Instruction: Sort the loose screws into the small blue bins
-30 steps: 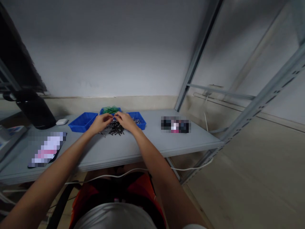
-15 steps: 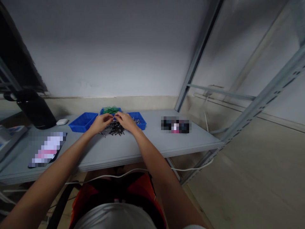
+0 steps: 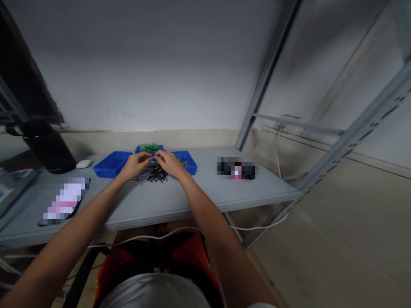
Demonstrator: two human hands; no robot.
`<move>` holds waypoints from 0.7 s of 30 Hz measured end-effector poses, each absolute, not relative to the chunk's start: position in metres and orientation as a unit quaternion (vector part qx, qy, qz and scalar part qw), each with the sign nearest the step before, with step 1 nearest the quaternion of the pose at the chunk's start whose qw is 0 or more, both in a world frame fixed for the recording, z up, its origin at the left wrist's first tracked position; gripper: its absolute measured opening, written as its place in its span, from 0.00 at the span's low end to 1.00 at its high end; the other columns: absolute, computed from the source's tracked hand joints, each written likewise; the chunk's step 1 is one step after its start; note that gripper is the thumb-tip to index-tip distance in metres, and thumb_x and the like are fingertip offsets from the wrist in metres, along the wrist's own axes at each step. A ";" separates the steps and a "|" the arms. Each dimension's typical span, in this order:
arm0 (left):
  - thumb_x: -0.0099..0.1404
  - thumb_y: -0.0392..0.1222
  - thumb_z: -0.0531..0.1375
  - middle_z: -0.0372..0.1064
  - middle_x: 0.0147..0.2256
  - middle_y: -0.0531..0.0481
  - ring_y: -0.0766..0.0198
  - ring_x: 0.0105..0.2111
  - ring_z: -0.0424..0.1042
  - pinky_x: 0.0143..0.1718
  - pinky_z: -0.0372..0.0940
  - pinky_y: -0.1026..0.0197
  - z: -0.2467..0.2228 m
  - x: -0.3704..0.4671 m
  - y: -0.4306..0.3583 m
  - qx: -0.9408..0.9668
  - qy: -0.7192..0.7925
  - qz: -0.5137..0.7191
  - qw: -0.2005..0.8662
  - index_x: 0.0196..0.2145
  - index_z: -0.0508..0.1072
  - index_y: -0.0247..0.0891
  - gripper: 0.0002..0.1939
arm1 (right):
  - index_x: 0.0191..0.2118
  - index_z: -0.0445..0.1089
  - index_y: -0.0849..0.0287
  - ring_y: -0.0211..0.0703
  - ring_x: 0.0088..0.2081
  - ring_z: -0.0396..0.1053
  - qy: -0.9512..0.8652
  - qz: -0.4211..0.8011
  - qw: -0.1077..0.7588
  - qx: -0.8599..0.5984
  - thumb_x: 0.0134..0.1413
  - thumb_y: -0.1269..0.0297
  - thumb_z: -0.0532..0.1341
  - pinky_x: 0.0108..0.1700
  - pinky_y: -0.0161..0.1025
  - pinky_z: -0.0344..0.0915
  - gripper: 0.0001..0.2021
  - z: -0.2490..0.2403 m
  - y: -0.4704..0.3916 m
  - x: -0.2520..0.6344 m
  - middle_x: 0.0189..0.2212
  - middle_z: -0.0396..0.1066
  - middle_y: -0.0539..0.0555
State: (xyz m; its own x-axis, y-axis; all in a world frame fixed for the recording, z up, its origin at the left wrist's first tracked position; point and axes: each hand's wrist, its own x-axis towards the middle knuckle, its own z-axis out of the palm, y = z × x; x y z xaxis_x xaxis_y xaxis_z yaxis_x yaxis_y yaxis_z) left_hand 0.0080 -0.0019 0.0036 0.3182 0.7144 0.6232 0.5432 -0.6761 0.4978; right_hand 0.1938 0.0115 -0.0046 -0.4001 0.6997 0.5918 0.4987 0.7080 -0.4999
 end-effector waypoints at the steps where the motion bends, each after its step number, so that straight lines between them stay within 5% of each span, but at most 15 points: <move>1: 0.64 0.41 0.56 0.76 0.35 0.47 0.63 0.32 0.71 0.36 0.65 0.62 0.004 0.008 -0.002 0.807 0.391 0.433 0.097 0.37 0.76 0.36 0.10 | 0.39 0.69 0.56 0.37 0.26 0.64 -0.830 0.123 0.404 -0.364 0.64 0.60 0.53 0.32 0.35 0.57 0.10 -0.005 0.011 0.194 0.26 0.70 0.48; 21: 0.64 0.42 0.56 0.76 0.33 0.48 0.64 0.31 0.71 0.35 0.65 0.62 0.005 0.009 -0.004 0.806 0.395 0.431 0.096 0.37 0.76 0.36 0.11 | 0.39 0.69 0.56 0.38 0.28 0.66 -0.828 0.121 0.411 -0.362 0.65 0.59 0.53 0.34 0.35 0.59 0.10 -0.002 0.009 0.194 0.28 0.71 0.49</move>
State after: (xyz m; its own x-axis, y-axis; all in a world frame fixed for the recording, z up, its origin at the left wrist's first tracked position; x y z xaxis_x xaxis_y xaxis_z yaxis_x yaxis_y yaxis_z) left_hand 0.0094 -0.0038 0.0051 0.3173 0.7190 0.6184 0.5528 -0.6700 0.4954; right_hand 0.1939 0.0085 -0.0018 -0.4008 0.6984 0.5930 0.5000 0.7091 -0.4972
